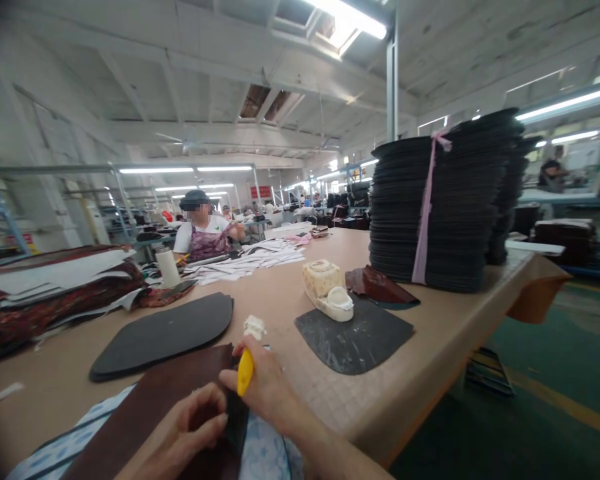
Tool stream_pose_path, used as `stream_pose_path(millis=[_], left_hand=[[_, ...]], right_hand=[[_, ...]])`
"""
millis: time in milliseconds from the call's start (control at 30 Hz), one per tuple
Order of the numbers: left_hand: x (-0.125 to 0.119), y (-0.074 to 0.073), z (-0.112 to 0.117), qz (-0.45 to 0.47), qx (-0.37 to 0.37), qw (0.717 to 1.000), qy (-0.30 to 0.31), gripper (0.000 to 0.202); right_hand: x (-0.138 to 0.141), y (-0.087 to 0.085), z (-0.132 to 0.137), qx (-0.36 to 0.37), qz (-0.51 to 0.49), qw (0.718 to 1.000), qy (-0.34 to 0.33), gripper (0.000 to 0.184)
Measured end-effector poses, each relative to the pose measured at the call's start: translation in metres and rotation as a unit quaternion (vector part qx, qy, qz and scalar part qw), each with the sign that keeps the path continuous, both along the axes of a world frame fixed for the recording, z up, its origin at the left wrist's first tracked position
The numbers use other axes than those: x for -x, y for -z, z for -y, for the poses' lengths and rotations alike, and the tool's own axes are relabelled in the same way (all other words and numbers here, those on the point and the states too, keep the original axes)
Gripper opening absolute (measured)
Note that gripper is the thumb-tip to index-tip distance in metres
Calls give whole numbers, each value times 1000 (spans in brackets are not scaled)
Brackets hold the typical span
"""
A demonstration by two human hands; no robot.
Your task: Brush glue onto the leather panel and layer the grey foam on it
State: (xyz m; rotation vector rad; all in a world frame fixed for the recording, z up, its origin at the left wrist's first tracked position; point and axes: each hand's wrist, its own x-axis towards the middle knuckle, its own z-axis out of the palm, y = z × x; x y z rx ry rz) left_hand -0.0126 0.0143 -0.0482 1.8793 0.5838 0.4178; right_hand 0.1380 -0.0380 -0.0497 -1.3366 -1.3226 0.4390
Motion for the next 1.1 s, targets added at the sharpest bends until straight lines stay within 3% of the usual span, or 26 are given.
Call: stream_pose_path(millis=[67,133,267,400,567,667,800,1000,1100], left_hand=[[3,4,-6,20,35,999,-15,24],[8,9,-15,47,33,997,-58,45],[16,16,-29,68,-96,984,-134,64],[17,16,-30,61,-164,975,-137,54],[15,12,-20,46,-192,973,-123,56],[15,6,-12,36,-210,968,-130,53],[16,1,-8,28,-237,963,-130,30],[16,7,-14,38,-133,978,-158,15],[16,8,-15,39,-100,981,-165,16]], right_hand=[[1,3,1,-6,28,1000,-2,27],[2,7,4,-17,39,999,-6,31],[7,14,10,-47,70,996,-29,32],[14,13,15,-60,79,993,-69,26],[20,6,21,-16,71,993,-94,19],[21,8,19,-30,60,994,-86,10],[18,4,21,-34,0,997,-72,21],[-23,-23,29,-48,34,998,24,43],[-44,-28,20,-43,24,999,13,46]])
